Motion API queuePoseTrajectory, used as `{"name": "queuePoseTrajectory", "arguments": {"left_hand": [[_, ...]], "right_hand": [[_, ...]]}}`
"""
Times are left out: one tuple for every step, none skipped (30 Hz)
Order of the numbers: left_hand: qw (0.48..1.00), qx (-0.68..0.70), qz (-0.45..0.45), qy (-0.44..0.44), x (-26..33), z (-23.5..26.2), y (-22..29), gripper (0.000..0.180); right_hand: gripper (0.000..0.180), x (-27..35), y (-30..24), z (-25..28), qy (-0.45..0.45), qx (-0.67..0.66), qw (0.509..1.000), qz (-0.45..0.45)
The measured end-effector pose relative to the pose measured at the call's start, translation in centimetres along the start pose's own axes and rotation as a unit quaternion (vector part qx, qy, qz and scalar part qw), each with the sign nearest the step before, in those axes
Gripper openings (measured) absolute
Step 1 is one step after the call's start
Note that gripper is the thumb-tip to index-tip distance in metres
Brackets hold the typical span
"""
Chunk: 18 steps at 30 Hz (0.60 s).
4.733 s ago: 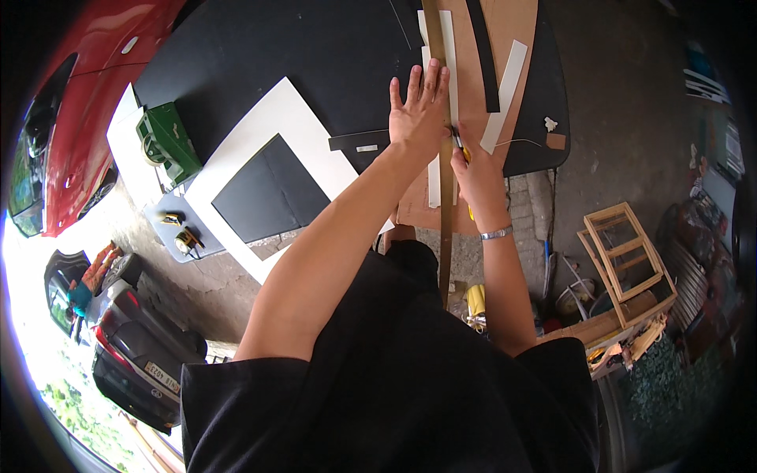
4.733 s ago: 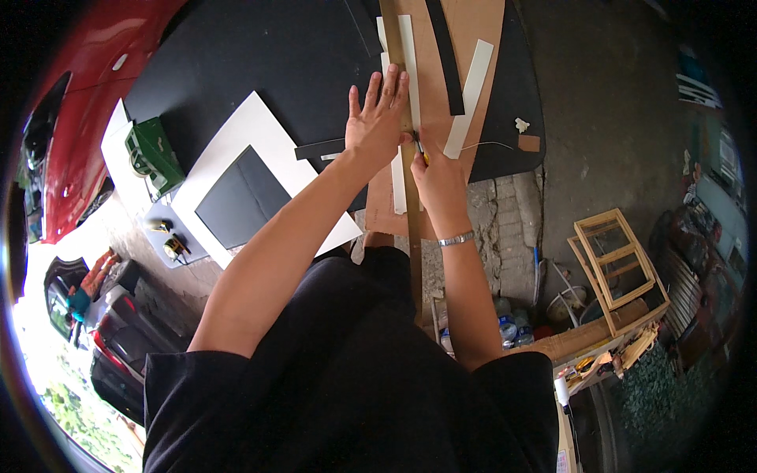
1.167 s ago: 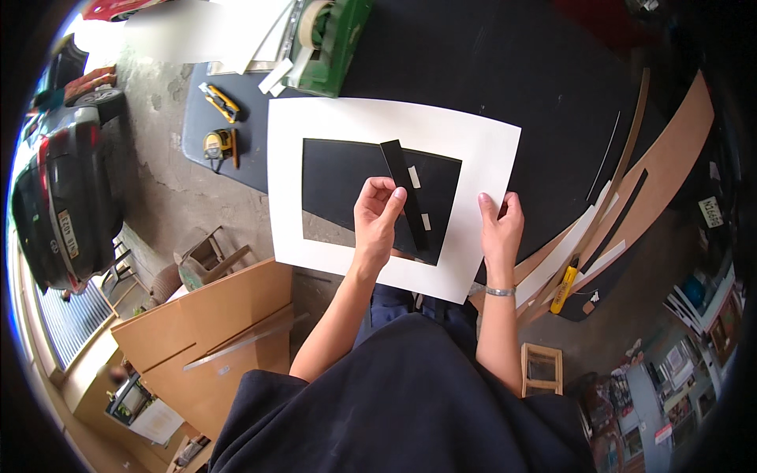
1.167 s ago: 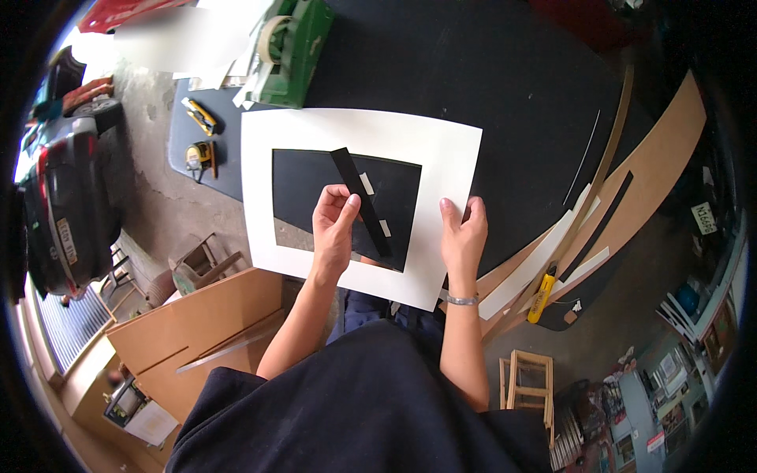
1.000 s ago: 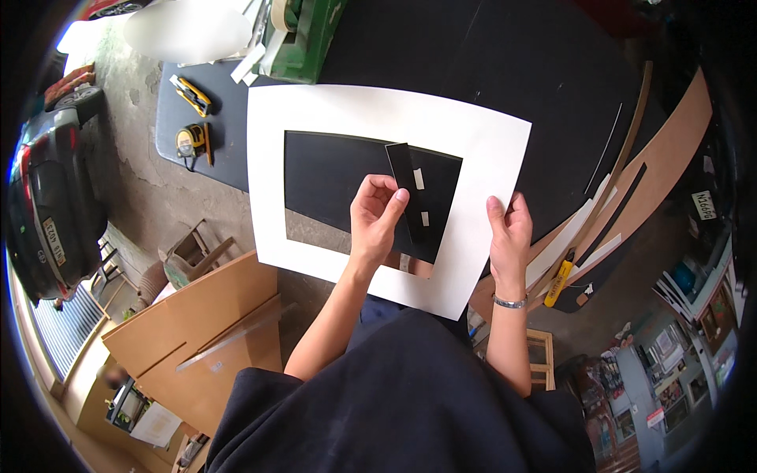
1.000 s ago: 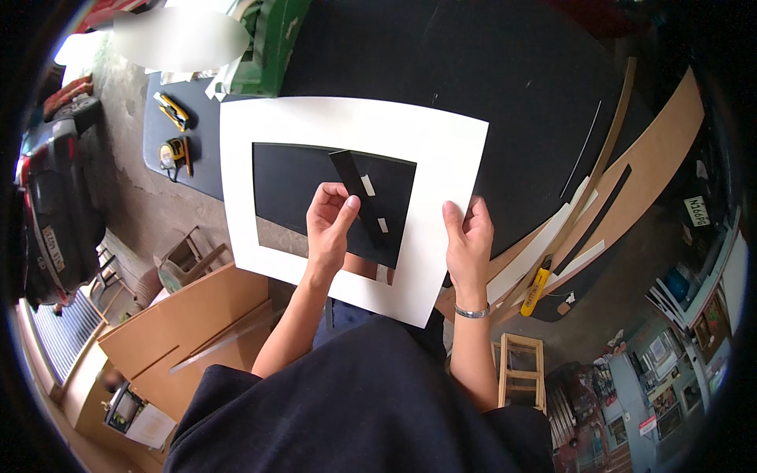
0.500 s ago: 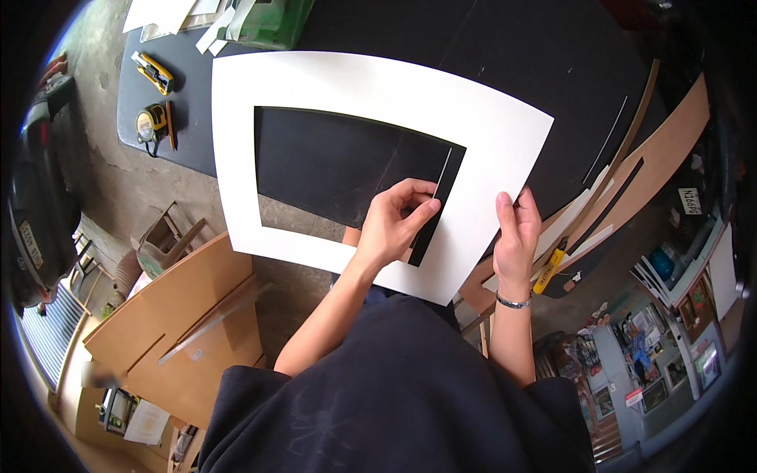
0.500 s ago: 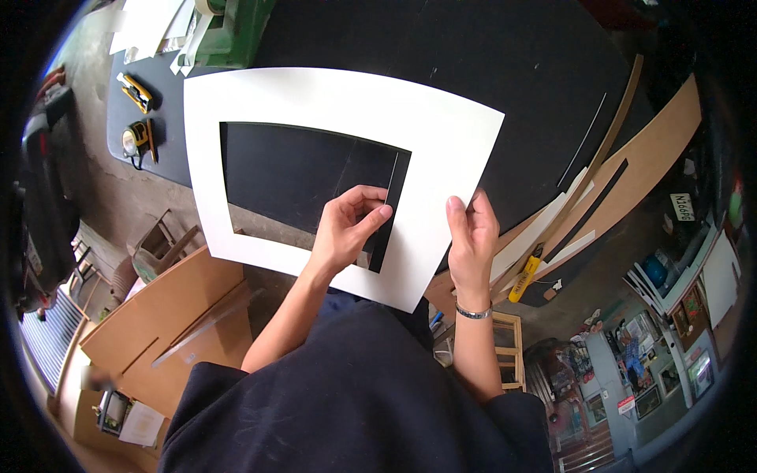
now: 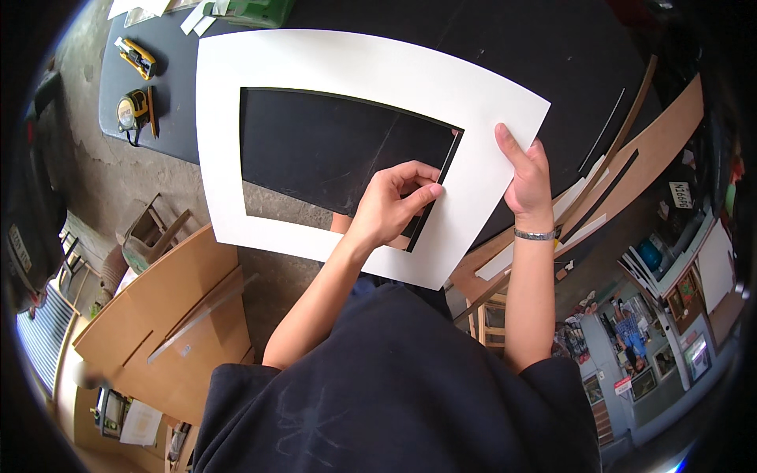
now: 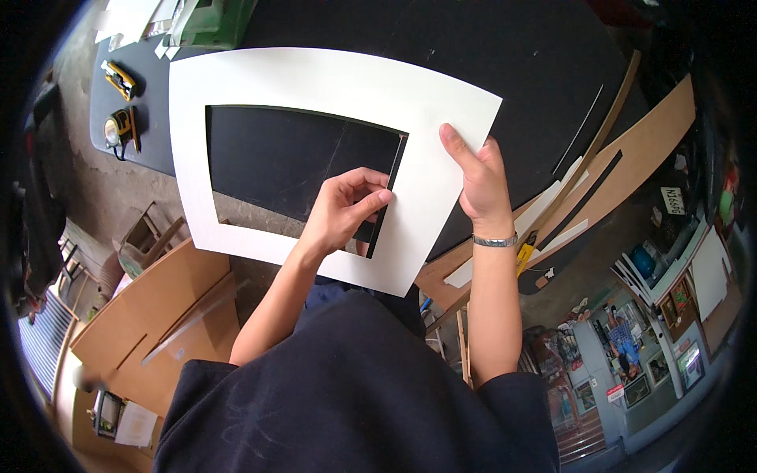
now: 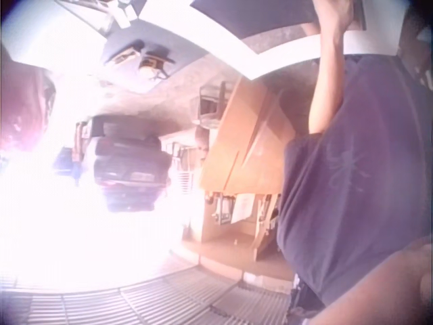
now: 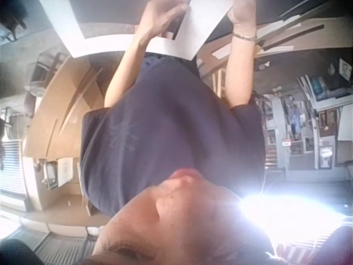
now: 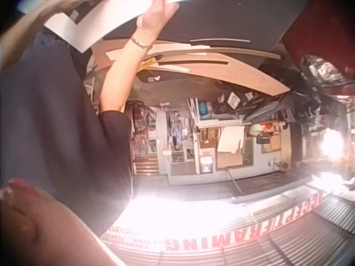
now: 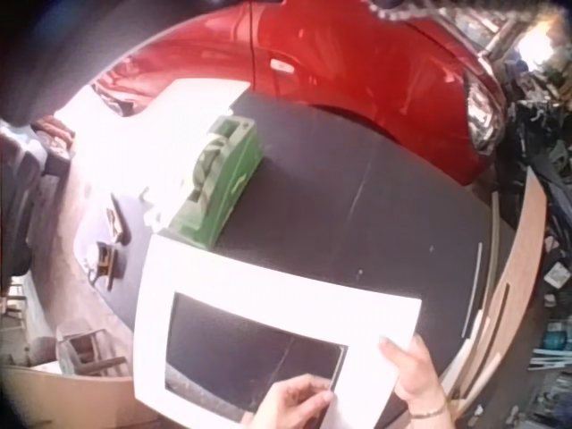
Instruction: The person assembles a picture frame by cutting black and white strips with a utility knife and fitting them into the corners of a white frame. The person repeatedly measures, cuts, and adjusts the strips to fit the frame's inner edges.
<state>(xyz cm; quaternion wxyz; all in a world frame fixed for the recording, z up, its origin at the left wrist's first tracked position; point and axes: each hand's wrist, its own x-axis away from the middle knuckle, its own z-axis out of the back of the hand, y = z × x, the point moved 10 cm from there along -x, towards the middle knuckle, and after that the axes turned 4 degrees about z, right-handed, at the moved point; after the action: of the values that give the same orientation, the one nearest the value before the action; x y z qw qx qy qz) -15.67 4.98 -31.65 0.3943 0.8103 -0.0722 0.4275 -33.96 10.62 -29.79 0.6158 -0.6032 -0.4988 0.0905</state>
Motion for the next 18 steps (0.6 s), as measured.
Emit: {"name": "queuePoseTrajectory", "arguments": {"left_hand": [[1.000, -0.003, 0.000, -0.002, -0.1, 0.0, 0.1, 0.021], [1.000, -0.006, -0.001, -0.004, -0.1, 0.0, 0.1, 0.021], [1.000, -0.008, -0.001, -0.007, -0.1, -0.1, 0.2, 0.022], [1.000, -0.007, 0.000, -0.003, -0.1, -0.1, 0.2, 0.021], [1.000, -0.006, 0.002, 0.001, -0.1, 0.0, 0.3, 0.021], [1.000, -0.007, 0.003, 0.004, -0.2, 0.0, 0.4, 0.021], [1.000, -0.005, 0.003, 0.002, -0.2, -0.1, 0.4, 0.021], [1.000, -0.003, 0.002, 0.000, -0.3, -0.1, 0.5, 0.022], [1.000, -0.001, 0.002, -0.002, -0.4, -0.1, 0.5, 0.022], [1.000, 0.001, 0.004, -0.003, -0.4, -0.2, 0.6, 0.022], [1.000, 0.003, 0.007, -0.004, -0.5, -0.2, 0.7, 0.022], [1.000, 0.005, 0.009, -0.005, -0.5, -0.3, 0.7, 0.022], [1.000, 0.009, 0.010, -0.005, -0.6, -0.3, 0.7, 0.022], [1.000, 0.013, 0.011, -0.006, -0.6, -0.4, 0.6, 0.022], [1.000, 0.018, 0.011, -0.006, -0.6, -0.4, 0.6, 0.022], [1.000, 0.017, 0.013, -0.008, -0.7, -0.4, 0.5, 0.022], [1.000, 0.016, 0.015, -0.010, -0.7, -0.4, 0.5, 0.022], [1.000, 0.015, 0.017, -0.013, -0.7, -0.4, 0.4, 0.022]], "right_hand": [[0.044, -0.1, -0.1, -0.2, -0.001, 0.000, 1.000, -0.004], [0.044, -0.2, -0.2, -0.5, -0.002, -0.001, 1.000, -0.008], [0.044, -0.3, -0.5, -0.9, -0.007, -0.010, 1.000, -0.008], [0.045, -0.3, -0.8, -1.5, -0.012, -0.020, 1.000, -0.007], [0.045, -0.4, -1.1, -1.8, -0.017, -0.029, 0.999, -0.007], [0.046, -0.4, -1.2, -1.9, -0.024, -0.027, 0.999, -0.010], [0.046, -0.6, -1.3, -2.0, -0.031, -0.025, 0.999, -0.013], [0.046, -0.7, -1.3, -2.1, -0.039, -0.023, 0.999, -0.015], [0.046, -0.8, -1.4, -2.1, -0.041, -0.024, 0.999, -0.015], [0.046, -1.0, -1.5, -2.1, -0.044, -0.025, 0.999, -0.015], [0.045, -1.0, -1.6, -2.2, -0.046, -0.026, 0.999, -0.014], [0.045, -1.1, -1.8, -2.2, -0.044, -0.025, 0.999, -0.012], [0.044, -1.1, -2.0, -2.3, -0.041, -0.025, 0.999, -0.010], [0.043, -1.1, -2.1, -2.4, -0.038, -0.025, 0.999, -0.007], [0.043, -1.1, -2.1, -2.4, -0.037, -0.025, 0.999, -0.007], [0.043, -1.2, -2.1, -2.5, -0.036, -0.025, 0.999, -0.007], [0.043, -1.2, -2.1, -2.5, -0.034, -0.025, 0.999, -0.007], [0.043, -1.2, -2.1, -2.4, -0.041, -0.026, 0.999, -0.009]]}}
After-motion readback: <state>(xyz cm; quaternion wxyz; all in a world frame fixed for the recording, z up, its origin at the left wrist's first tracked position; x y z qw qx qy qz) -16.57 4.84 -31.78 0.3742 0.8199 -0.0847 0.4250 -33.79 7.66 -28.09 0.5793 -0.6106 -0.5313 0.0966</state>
